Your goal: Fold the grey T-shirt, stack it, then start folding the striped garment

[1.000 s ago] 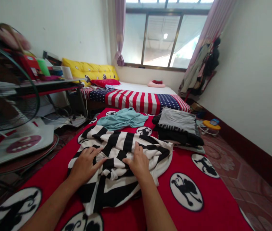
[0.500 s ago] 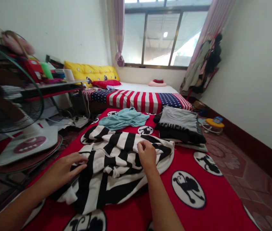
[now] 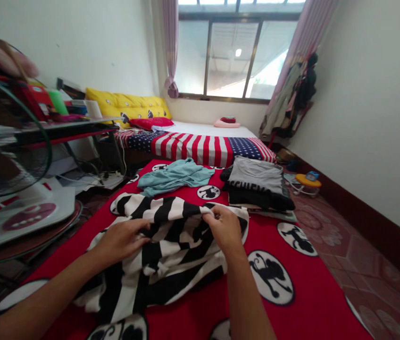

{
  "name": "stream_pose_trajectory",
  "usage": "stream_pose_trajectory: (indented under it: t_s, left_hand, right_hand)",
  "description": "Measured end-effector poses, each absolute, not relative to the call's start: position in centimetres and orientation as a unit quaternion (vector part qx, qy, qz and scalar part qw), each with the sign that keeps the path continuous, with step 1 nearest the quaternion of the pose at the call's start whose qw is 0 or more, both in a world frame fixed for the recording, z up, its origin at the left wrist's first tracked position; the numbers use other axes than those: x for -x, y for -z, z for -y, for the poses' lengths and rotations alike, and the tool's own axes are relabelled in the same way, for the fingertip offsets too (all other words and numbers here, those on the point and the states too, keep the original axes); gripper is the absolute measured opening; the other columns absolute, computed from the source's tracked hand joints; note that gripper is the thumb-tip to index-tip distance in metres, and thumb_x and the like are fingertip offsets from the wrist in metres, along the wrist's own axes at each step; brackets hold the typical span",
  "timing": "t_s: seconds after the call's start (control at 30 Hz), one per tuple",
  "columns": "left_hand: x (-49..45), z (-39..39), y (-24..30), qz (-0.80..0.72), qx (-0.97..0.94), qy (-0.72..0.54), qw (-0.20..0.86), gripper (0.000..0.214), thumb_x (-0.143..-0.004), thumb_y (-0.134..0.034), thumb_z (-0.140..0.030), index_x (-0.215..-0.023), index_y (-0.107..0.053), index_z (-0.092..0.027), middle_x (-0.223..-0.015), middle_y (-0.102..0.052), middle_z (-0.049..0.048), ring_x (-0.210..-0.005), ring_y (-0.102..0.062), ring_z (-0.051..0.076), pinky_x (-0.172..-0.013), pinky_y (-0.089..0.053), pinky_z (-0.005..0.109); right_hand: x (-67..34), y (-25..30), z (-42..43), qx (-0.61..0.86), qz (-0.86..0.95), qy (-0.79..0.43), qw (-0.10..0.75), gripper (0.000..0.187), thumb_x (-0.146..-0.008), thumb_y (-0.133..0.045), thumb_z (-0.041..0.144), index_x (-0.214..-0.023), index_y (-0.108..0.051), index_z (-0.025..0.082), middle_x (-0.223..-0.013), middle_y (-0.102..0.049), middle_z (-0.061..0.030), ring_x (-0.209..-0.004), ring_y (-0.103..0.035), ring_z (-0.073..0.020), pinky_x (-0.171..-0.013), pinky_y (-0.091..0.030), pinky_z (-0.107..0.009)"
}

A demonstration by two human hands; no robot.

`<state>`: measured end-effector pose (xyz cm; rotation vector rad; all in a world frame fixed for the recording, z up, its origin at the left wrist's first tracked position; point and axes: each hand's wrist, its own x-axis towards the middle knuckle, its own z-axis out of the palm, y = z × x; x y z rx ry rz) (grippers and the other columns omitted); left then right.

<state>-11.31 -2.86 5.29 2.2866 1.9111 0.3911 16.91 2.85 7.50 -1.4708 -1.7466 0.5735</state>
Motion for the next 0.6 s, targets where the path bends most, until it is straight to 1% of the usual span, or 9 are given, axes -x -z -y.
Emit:
stream_pose_trajectory:
  t_s: [0.13, 0.2, 0.23, 0.3, 0.33, 0.37, 0.43, 0.5, 0.6]
  left_hand:
    - [12.9, 6.3, -9.8, -0.58, -0.771, -0.151, 0.218, 0.015, -0.079, -0.061, -0.034, -0.084, -0.064, -0.02, -0.082, -0.068, 0.0, -0.077, -0.061, 0.017, -0.068, -0.044, 0.025]
    - [13.9, 6.3, -12.0, -0.55, -0.773, -0.175, 0.262, 0.018, -0.08, -0.061, -0.037, -0.08, -0.064, -0.02, -0.078, -0.067, -0.001, -0.074, -0.06, 0.016, -0.065, -0.045, 0.024]
    - [14.2, 5.6, -12.9, -0.558, -0.765, -0.215, 0.242, 0.019, -0.08, -0.061, -0.038, -0.08, -0.064, -0.02, -0.077, -0.066, -0.001, -0.073, -0.06, 0.016, -0.065, -0.045, 0.025]
    - [14.6, 2.9, -14.3, -0.601, -0.714, -0.343, 0.106, 0.021, -0.081, -0.062, -0.039, -0.087, -0.064, -0.019, -0.082, -0.067, 0.0006, -0.076, -0.06, 0.018, -0.07, -0.048, 0.029]
    - [14.7, 1.0, -14.7, -0.622, -0.661, -0.419, 0.002, 0.021, -0.082, -0.062, -0.037, -0.093, -0.063, -0.018, -0.089, -0.067, 0.0025, -0.081, -0.06, 0.019, -0.075, -0.049, 0.033]
    - [14.6, -1.0, -14.8, -0.626, -0.614, -0.471, -0.091, 0.022, -0.087, -0.058, -0.032, -0.101, -0.061, -0.016, -0.099, -0.066, 0.0051, -0.089, -0.06, 0.019, -0.084, -0.048, 0.038]
    - [14.2, -4.5, -14.3, -0.602, -0.588, -0.505, -0.191, 0.027, -0.088, -0.055, -0.021, -0.113, -0.056, -0.013, -0.117, -0.06, 0.0096, -0.108, -0.055, 0.021, -0.101, -0.042, 0.044]
    - [13.4, -6.4, -12.4, -0.593, -0.597, -0.494, -0.218, 0.04, -0.082, -0.061, -0.016, -0.121, -0.052, -0.012, -0.13, -0.052, 0.0137, -0.125, -0.046, 0.024, -0.111, -0.034, 0.046]
    - [11.4, -5.8, -7.1, -0.578, -0.675, -0.423, -0.177, 0.04, -0.086, -0.058, -0.023, -0.125, -0.054, -0.017, -0.138, -0.048, 0.0136, -0.132, -0.042, 0.027, -0.111, -0.035, 0.044]
  right_hand:
    - [-19.6, -11.3, 0.1, 0.498, 0.612, -0.428, 0.441, 0.025, -0.07, -0.067, 0.039, -0.062, -0.057, 0.018, -0.042, -0.04, 0.0083, -0.034, -0.033, -0.0062, -0.035, -0.02, -0.019]
    - [-19.8, -12.0, 0.7, 0.464, 0.561, -0.483, 0.487, 0.022, -0.069, -0.07, 0.036, -0.066, -0.059, 0.017, -0.045, -0.045, 0.0079, -0.032, -0.033, -0.0052, -0.032, -0.022, -0.018]
    - [-19.7, -12.1, 0.6, 0.438, 0.531, -0.482, 0.542, 0.019, -0.07, -0.07, 0.033, -0.068, -0.06, 0.017, -0.05, -0.05, 0.0067, -0.034, -0.038, -0.0056, -0.033, -0.028, -0.017]
    - [-18.8, -11.8, -0.2, 0.366, 0.481, -0.427, 0.673, 0.016, -0.073, -0.068, 0.029, -0.085, -0.064, 0.02, -0.076, -0.065, 0.0013, -0.055, -0.059, -0.0101, -0.051, -0.048, -0.02]
    - [-18.2, -11.5, -0.8, 0.327, 0.471, -0.383, 0.724, 0.025, -0.076, -0.066, 0.028, -0.1, -0.063, 0.024, -0.099, -0.068, -0.0021, -0.077, -0.067, -0.0141, -0.068, -0.054, -0.026]
    - [-17.6, -11.1, -1.3, 0.296, 0.474, -0.343, 0.755, 0.04, -0.077, -0.065, 0.027, -0.117, -0.058, 0.029, -0.125, -0.061, -0.0044, -0.104, -0.065, -0.0182, -0.085, -0.052, -0.033]
    - [-16.6, -10.2, -2.1, 0.271, 0.508, -0.304, 0.759, 0.068, -0.081, -0.063, 0.027, -0.141, -0.034, 0.04, -0.156, -0.028, -0.004, -0.139, -0.037, -0.0227, -0.106, -0.038, -0.045]
    - [-15.9, -9.2, -2.5, 0.283, 0.543, -0.307, 0.729, 0.073, -0.083, -0.062, 0.028, -0.146, -0.025, 0.04, -0.161, -0.016, -0.0036, -0.146, -0.022, -0.0233, -0.111, -0.03, -0.048]
    - [-14.6, -7.2, -2.5, 0.318, 0.61, -0.347, 0.637, 0.05, -0.086, -0.06, 0.031, -0.134, -0.048, 0.031, -0.152, -0.038, -0.0064, -0.14, -0.036, -0.0239, -0.109, -0.036, -0.045]
